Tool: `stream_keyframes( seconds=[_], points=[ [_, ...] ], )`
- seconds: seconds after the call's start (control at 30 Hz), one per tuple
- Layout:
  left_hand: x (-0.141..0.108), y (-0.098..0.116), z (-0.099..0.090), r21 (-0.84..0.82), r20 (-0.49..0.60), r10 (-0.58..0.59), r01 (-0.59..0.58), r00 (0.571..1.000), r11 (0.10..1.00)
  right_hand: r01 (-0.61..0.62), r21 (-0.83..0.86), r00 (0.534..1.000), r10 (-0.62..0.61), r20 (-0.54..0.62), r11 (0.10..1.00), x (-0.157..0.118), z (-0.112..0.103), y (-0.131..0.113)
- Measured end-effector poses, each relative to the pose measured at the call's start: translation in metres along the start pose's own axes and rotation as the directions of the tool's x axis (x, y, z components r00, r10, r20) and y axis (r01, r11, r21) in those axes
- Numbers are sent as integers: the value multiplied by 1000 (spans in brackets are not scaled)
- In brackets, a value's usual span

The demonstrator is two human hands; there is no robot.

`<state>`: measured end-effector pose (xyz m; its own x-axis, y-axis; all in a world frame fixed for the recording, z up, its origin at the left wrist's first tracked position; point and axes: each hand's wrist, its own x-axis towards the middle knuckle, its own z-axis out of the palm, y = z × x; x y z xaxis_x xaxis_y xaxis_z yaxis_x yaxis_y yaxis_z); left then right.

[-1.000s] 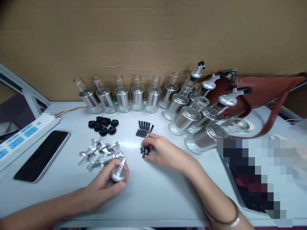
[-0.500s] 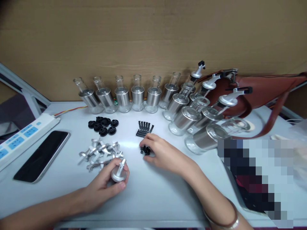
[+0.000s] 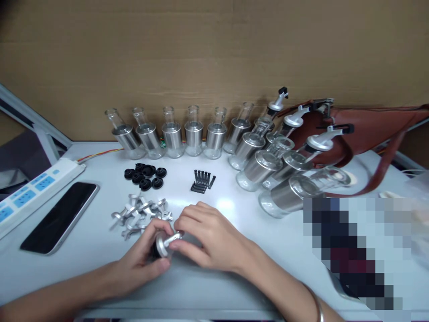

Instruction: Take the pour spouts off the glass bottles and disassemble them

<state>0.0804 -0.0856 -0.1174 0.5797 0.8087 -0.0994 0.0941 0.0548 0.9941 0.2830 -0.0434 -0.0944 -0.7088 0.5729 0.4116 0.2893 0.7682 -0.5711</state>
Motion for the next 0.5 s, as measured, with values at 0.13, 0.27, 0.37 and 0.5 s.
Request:
stream_keyframes(
  seconds=[0.13,0.27,0.37,0.5],
  points=[
    [2,-4,-1,-45,-108,85,-90,991,995,26,-39,998,-28,-50,999,0,3,0],
    [4,-10,-4,-64,-188,116,-130,975,989,25,-85,999,-28,-36,996,-1,6,2],
    [4,-7,-9,124,-205,174,-151,963,981,3,-91,999,-7,-47,996,-1,5,3],
    [6,0,-16,551,-104,418,-298,902,780,-10,-30,998,8,-62,1000,-1,2,1]
  ],
)
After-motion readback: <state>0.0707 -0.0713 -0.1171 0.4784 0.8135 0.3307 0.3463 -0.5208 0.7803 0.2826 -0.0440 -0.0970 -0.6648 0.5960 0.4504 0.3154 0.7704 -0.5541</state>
